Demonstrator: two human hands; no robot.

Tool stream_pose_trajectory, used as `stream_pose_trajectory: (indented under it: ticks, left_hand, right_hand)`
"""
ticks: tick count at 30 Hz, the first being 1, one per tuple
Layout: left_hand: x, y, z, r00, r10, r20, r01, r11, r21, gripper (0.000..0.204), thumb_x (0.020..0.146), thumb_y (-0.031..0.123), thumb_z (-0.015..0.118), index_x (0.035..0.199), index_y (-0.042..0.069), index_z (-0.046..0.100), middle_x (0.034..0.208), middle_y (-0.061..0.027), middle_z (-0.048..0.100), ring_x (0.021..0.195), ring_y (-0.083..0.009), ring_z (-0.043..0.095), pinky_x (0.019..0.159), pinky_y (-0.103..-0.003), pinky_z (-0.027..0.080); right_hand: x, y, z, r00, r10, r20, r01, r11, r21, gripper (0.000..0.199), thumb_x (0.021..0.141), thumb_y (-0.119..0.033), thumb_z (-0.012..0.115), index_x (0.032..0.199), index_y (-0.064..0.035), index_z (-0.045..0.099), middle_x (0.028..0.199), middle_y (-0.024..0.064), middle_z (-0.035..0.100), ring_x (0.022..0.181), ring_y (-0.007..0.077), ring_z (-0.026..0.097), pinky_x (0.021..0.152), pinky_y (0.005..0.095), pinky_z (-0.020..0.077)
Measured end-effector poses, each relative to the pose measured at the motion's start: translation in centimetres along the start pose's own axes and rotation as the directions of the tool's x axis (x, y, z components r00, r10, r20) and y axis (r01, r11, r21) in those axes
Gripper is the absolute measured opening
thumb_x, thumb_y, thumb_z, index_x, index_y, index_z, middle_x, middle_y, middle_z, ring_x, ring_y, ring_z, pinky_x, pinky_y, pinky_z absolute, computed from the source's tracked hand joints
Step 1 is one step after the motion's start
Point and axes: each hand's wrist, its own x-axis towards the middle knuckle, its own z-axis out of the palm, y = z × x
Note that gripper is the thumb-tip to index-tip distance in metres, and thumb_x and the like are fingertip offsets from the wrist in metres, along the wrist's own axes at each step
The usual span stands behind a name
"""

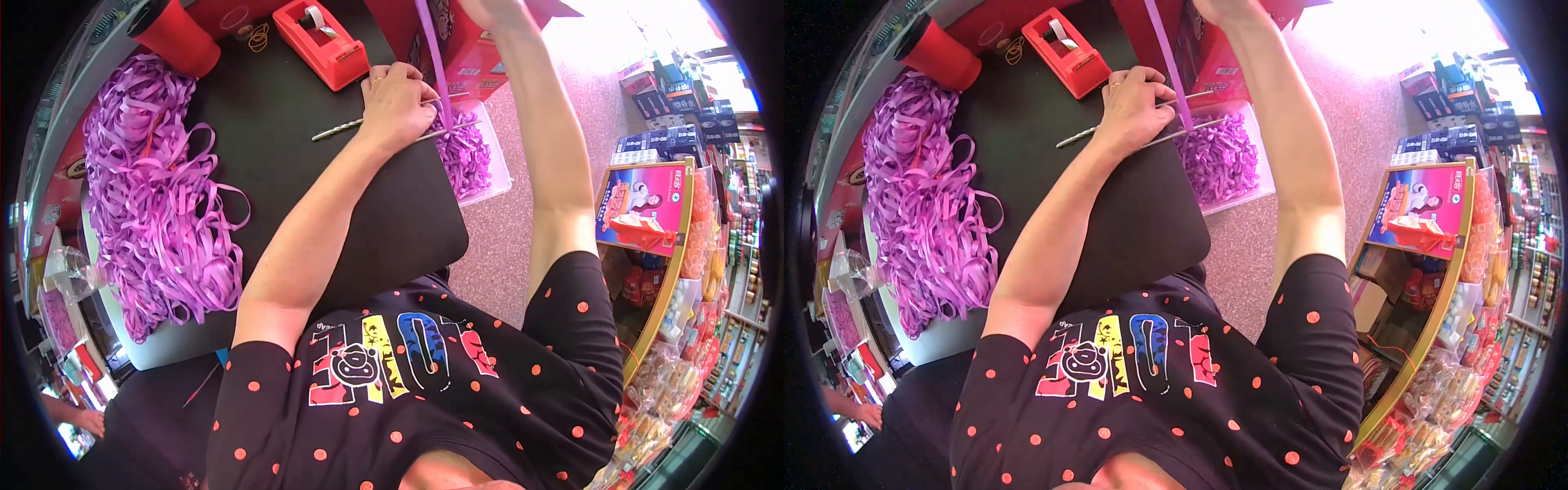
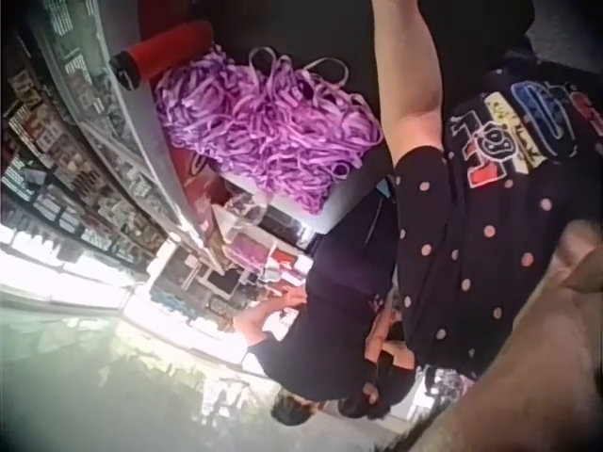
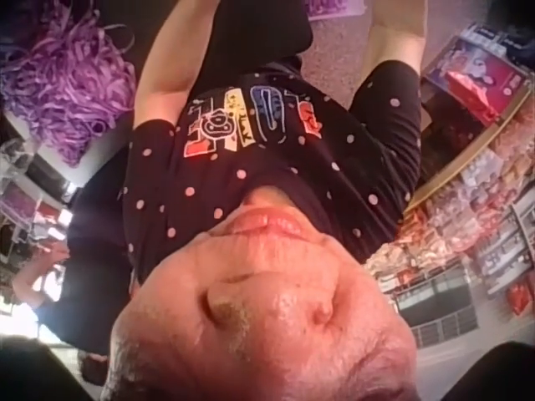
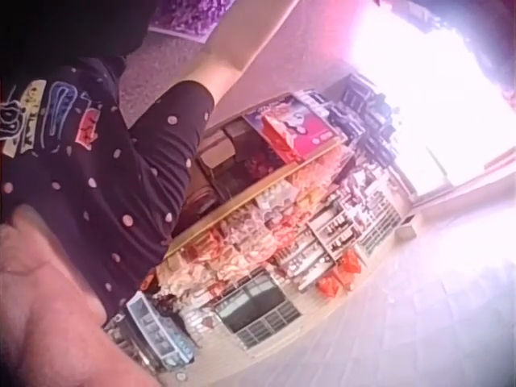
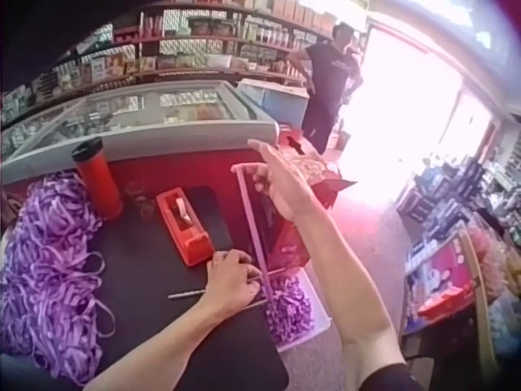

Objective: The recorder is tying purple ribbons into bows using a metal rod jig on a workshop counter.

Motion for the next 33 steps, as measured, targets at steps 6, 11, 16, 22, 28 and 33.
stream_pose_trajectory:
  ticks: [6,11,16,22,28,33]
  left_hand:
    - [-0.4,0.1,0.5,0.992,-0.008,-0.123,0.007,1.0,-0.007,0.017,0.064,0.011,0.068,0.081,0.009,0.073,0.104,-0.0064,0.058,0.105,-0.0276,0.046,0.092,-0.039,0.037]
    - [0.0,0.7,0.7,0.965,-0.016,-0.262,0.01,1.0,-0.025,0.014,0.061,0.005,0.067,0.075,0.009,0.07,0.103,-0.0077,0.054,0.099,-0.0294,0.046,0.089,-0.037,0.039]
    - [-0.1,0.4,0.5,0.977,0.039,-0.208,-0.049,0.998,-0.042,0.017,0.06,0.003,0.068,0.074,0.013,0.071,0.103,-0.0052,0.052,0.099,-0.0288,0.044,0.089,-0.037,0.039]
    - [0.0,0.9,1.1,0.982,0.046,-0.184,-0.058,0.996,-0.062,0.017,0.06,0.005,0.069,0.075,0.013,0.071,0.103,-0.005,0.053,0.1,-0.0284,0.045,0.089,-0.037,0.039]
    - [-0.4,0.0,0.6,0.975,0.059,-0.213,-0.062,0.998,-0.01,0.016,0.06,0.008,0.071,0.075,0.014,0.071,0.098,-0.0048,0.056,0.1,-0.0289,0.047,0.089,-0.037,0.04]
    - [-0.1,-0.3,1.1,0.959,0.129,-0.251,-0.13,0.991,0.012,0.012,0.06,0.011,0.072,0.072,0.014,0.072,0.093,-0.0044,0.058,0.095,-0.029,0.05,0.085,-0.038,0.042]
  right_hand:
    - [2.1,7.0,-5.4,0.951,0.147,-0.273,-0.218,0.943,-0.251,0.053,0.096,-0.049,0.038,0.137,-0.0158,0.036,0.099,0.0099,0.068,0.069,0.0059,0.052,0.064,0.0189,0.037]
    - [1.3,10.7,-7.9,0.897,0.301,-0.324,-0.368,0.914,-0.169,0.059,0.093,-0.055,0.038,0.141,-0.0202,0.032,0.101,0.0073,0.068,0.073,0.0115,0.052,0.07,0.0211,0.0367]
    - [-1.3,16.7,-10.3,0.835,0.374,-0.405,-0.424,0.905,-0.038,0.041,0.095,-0.034,0.044,0.129,-0.0104,0.045,0.11,0.0145,0.061,0.096,0.0186,0.056,0.086,0.033,0.0439]
    - [-17.0,24.5,-13.2,0.965,0.105,-0.24,-0.228,0.791,-0.569,0.042,0.1,-0.032,0.034,0.13,-0.0048,0.046,0.115,0.0159,0.06,0.102,0.0216,0.058,0.09,0.0325,0.0435]
    - [-28.3,19.3,0.3,0.817,0.046,-0.575,-0.326,0.859,-0.395,0.039,0.1,-0.026,0.036,0.127,-0.0006,0.047,0.095,0.0111,0.067,0.093,0.0168,0.061,0.093,0.0325,0.0404]
    - [-32.3,15.2,4.6,0.714,-0.255,-0.652,-0.262,0.766,-0.586,0.045,0.1,-0.031,0.033,0.125,0.0014,0.05,0.088,0.0089,0.068,0.092,0.0134,0.057,0.098,0.0343,0.032]
